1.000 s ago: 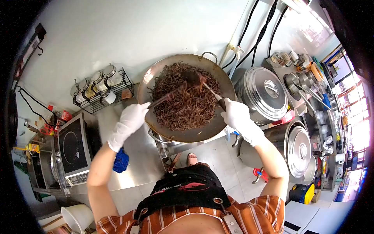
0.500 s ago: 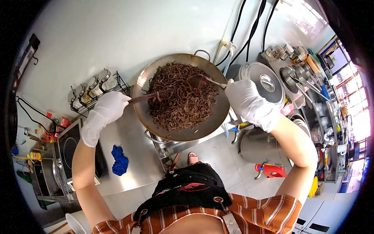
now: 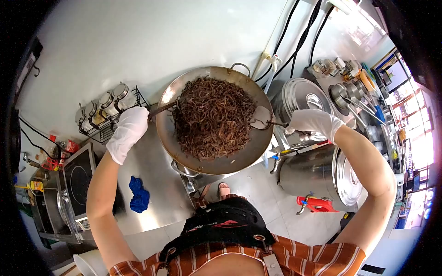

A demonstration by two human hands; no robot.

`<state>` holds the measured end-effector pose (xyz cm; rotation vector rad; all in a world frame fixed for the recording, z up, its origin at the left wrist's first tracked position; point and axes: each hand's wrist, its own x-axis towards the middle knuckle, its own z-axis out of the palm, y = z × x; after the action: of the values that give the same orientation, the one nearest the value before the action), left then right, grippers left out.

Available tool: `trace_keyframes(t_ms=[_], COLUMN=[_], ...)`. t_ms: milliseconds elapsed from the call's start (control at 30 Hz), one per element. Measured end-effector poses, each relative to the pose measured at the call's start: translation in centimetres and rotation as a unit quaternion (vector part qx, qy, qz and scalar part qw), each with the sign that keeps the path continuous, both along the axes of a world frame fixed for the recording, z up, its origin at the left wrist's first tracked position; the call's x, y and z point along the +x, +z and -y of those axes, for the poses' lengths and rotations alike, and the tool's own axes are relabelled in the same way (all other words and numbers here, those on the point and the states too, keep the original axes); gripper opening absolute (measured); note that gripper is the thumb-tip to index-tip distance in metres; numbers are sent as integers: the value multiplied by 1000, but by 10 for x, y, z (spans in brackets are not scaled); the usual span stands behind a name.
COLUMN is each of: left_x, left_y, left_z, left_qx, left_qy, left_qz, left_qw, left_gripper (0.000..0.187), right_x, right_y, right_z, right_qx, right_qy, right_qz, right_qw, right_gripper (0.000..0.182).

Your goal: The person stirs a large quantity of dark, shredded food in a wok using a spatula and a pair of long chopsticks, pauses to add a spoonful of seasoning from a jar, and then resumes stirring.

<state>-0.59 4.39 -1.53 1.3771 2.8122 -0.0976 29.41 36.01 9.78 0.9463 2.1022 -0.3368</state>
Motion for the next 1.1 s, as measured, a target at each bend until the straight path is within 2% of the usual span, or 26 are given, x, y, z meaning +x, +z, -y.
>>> trace_keyframes(t_ms=[33, 100, 167, 200, 267, 300, 367, 400, 433, 500, 533, 567, 633, 700, 767, 800, 833, 900, 933, 967, 1033, 1067, 1100], left_x=[-1, -3, -13, -12, -13, -14, -10, -9, -8, 0, 4, 7, 13, 26, 37, 42, 44, 48, 52, 57, 66, 70, 72], left_y=[0, 3, -13, -16, -42, -59, -73, -77, -80, -75, -70, -69, -67, -52, -45, -43, -48, -55, -55, -49, -39, -36, -33], left_z=[-4, -15, -30, -41, -51, -54, -47, -40, -32, -18, -10, 0, 19, 34, 50, 59, 68, 83, 88, 92, 99, 100, 102], left_qx=[0, -8, 7, 13, 64, 90, 133, 141, 138, 147, 138, 137, 163, 148, 93, 96, 94, 94, 94, 81, 67, 43, 18], left_qy=[0, 15, 27, 71, 39, 18, -7, 1, 2, -1, 17, 16, 11, 27, 31, 1, 1, -65, -65, -85, -108, -116, -125], left_qz=[6, 18, 60, 107, 131, 142, 153, 153, 151, 158, 160, 161, 157, 159, 153, 122, 124, 77, 77, 69, 60, 51, 42], left_qw=[1000, 1000, 998, 992, 989, 986, 979, 978, 979, 976, 977, 977, 974, 976, 983, 988, 988, 990, 990, 991, 990, 991, 991], left_gripper=[14, 14, 15, 17, 17, 17, 17, 19, 19, 22, 26, 26, 28, 28, 28, 29, 29, 34, 34, 37, 40, 44, 47], right_x=[-3, -11, -33, -43, -56, -62, -60, -58, -53, -41, -35, -28, -11, 15, 41, 52, 64, 84, 95, 104, 120, 131, 131], right_y=[-9, -44, -71, -84, -127, -139, -167, -170, -175, -177, -170, -162, -158, -177, -196, -195, -196, -197, -193, -182, -176, -172, -155], right_z=[-3, -15, -9, -1, 2, 4, 10, 13, 17, 29, 36, 44, 63, 76, 90, 96, 101, 107, 110, 112, 110, 105, 104], right_qx=[0, -81, -146, -144, -167, -188, -109, -96, -99, 3, -15, -16, 60, 152, 279, 318, 316, 411, 401, 350, 351, 368, 378], right_qy=[0, -145, -199, -182, -198, -187, -96, -84, -84, 54, 26, 24, 81, 167, 271, 318, 318, 369, 363, 345, 323, 353, 367], right_qz=[0, -70, -131, -173, -254, -245, -343, -330, -332, -425, -383, -383, -366, -403, -346, -301, -300, -283, -275, -291, -261, -227, -218], right_qw=[1000, 984, 960, 957, 932, 933, 928, 935, 934, 904, 923, 923, 925, 887, 854, 841, 842, 784, 795, 821, 839, 830, 822], right_gripper=[33, 30, 27, 26, 25, 27, 28, 40, 40, 42, 52, 52, 61, 70, 70, 66, 66, 67, 71, 66, 65, 72, 70])
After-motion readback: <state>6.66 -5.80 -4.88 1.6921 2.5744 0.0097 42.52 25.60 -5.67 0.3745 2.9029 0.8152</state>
